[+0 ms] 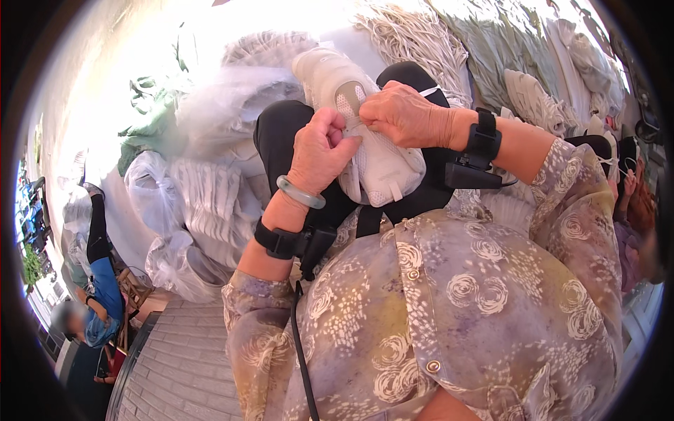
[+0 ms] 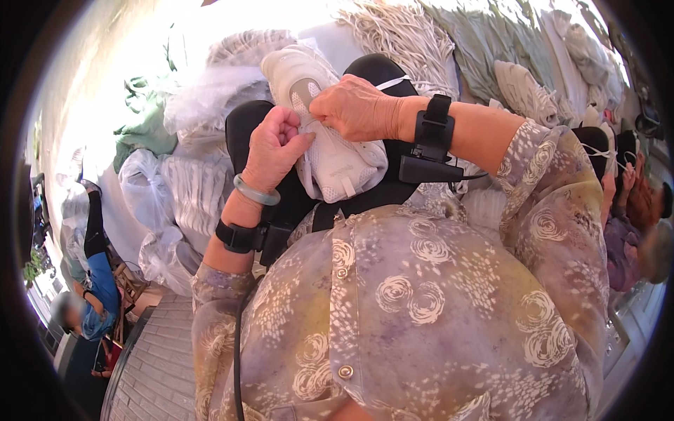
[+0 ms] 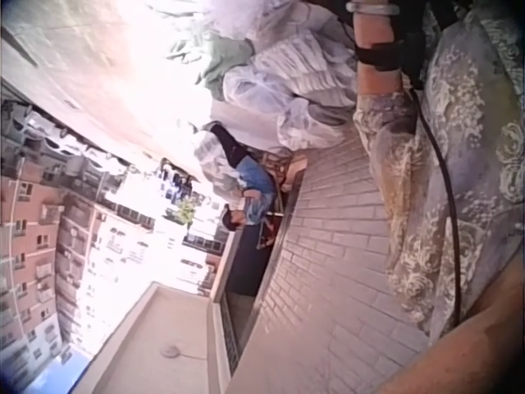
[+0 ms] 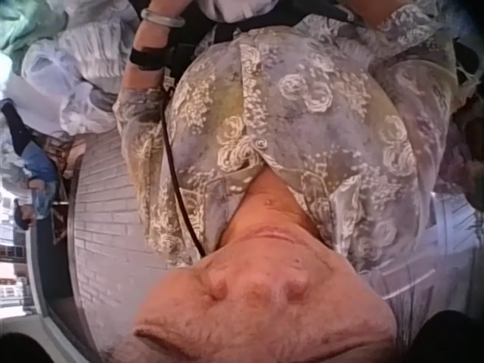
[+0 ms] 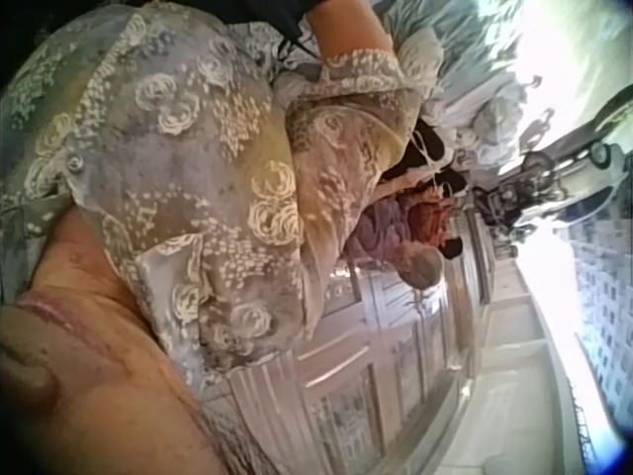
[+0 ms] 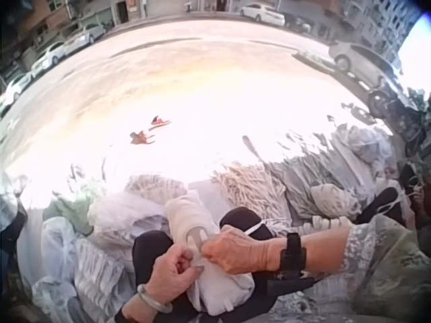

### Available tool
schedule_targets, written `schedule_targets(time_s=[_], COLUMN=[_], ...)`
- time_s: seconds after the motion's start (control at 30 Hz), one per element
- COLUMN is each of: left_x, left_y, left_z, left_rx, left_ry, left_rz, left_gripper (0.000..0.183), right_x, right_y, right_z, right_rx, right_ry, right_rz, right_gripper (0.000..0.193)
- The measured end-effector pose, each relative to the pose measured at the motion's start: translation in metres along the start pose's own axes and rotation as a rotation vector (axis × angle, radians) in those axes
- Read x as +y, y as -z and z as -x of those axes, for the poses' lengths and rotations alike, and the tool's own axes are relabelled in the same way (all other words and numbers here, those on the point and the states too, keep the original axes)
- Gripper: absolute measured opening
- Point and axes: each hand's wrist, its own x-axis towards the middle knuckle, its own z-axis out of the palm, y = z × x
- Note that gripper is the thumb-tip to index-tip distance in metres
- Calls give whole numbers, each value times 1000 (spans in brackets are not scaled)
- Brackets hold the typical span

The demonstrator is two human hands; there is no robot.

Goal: Lace a white shoe by threading the shoelaces through the eyelets.

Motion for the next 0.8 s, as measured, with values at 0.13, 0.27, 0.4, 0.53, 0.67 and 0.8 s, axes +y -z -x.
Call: schedule_targets(time_s=[0.13,0.27,0.4,0.53,0.67,0.8], left_x=[0,-4,-7,-7,-3,-6], left_y=[-5,-6,-5,-9,-7,-9], left_z=[-3,-3,-5,-1,-1,-2], left_rx=[117,165,138,129,195,197], left_ry=[-29,17,45,-11,-40,-61], left_rz=[59,157,150,-30,-99,-121], left_gripper=[23,22,22,20,20,19], right_x=[-13,-11,-11,-23,-6,1], right_y=[-2,4,-2,-15,-28,-31], right_z=[0,-6,-16,-17,-23,-22], right_rx=[118,133,84,186,345,438], right_ry=[-193,-301,-294,-359,-387,-366], right_rz=[-3,-111,-26,-50,-220,-320], right_gripper=[7,6,8,11,11,9])
